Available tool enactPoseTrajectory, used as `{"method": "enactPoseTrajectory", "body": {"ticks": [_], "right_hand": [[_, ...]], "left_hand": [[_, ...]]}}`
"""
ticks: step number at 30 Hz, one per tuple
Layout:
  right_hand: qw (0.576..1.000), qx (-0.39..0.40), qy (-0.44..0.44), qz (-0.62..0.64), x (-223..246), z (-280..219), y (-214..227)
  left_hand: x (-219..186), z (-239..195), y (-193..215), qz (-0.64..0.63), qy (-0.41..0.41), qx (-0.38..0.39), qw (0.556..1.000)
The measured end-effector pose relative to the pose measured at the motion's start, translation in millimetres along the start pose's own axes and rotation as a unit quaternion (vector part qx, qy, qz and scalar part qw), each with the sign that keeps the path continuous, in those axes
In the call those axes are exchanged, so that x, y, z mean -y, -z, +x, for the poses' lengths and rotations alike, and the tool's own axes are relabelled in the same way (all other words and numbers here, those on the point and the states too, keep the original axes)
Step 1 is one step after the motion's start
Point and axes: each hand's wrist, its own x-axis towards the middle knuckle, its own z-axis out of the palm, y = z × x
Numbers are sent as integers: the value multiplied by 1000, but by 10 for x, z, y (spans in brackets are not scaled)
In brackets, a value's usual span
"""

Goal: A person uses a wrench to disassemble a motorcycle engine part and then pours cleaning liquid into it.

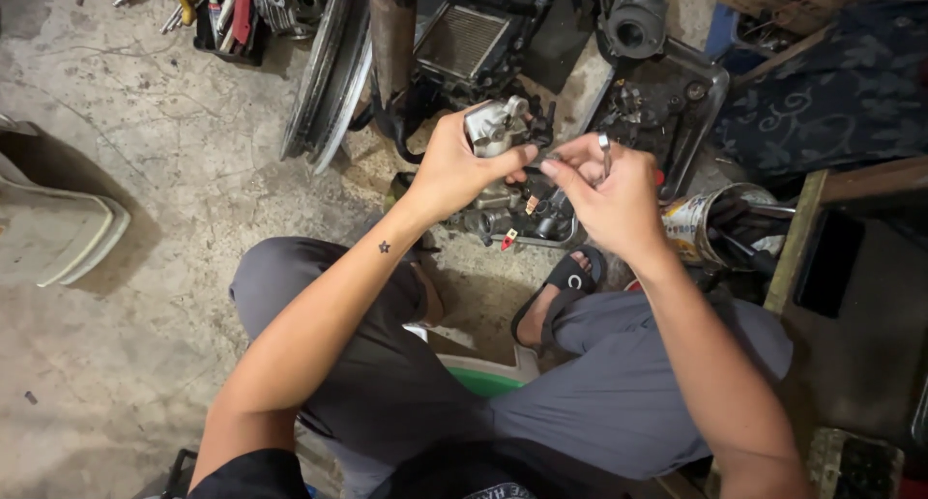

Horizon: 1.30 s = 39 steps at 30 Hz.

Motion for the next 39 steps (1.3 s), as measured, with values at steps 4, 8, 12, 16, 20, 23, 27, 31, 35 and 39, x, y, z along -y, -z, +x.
{"method": "enactPoseTrajectory", "body": {"ticks": [4, 8, 12, 16, 20, 23, 27, 31, 35, 39], "right_hand": [[997, -44, 38, -53, -79, 9, 13], [999, -48, 9, 9, 15, 11, -11], [995, -55, -16, 77, -36, 35, -43], [990, -72, -12, 118, -22, 46, -77], [989, -72, -10, 129, -136, 43, -74], [976, -90, -43, 192, -190, 21, -113], [968, -113, -80, 212, -120, -2, -176], [958, -105, -104, 247, -136, -37, -230], [972, -83, -128, 177, -78, 61, -212], [954, -82, -208, 199, -64, 186, -158]], "left_hand": [[21, 2, 16, -21, 15, -23, 999], [-184, -22, -41, -20, 7, -36, 999], [-99, -29, -22, -34, 21, -51, 998], [-3, 0, -27, -50, 23, -50, 997], [50, 13, -30, -41, 22, -50, 998], [44, 26, -38, -47, 12, -36, 998], [-16, 21, -64, -45, 14, -26, 999], [-4, 31, -24, 1, -20, 5, 1000], [-2, 30, 51, 302, -67, 1, 951], [-72, 29, 54, 312, -79, 5, 947]]}}
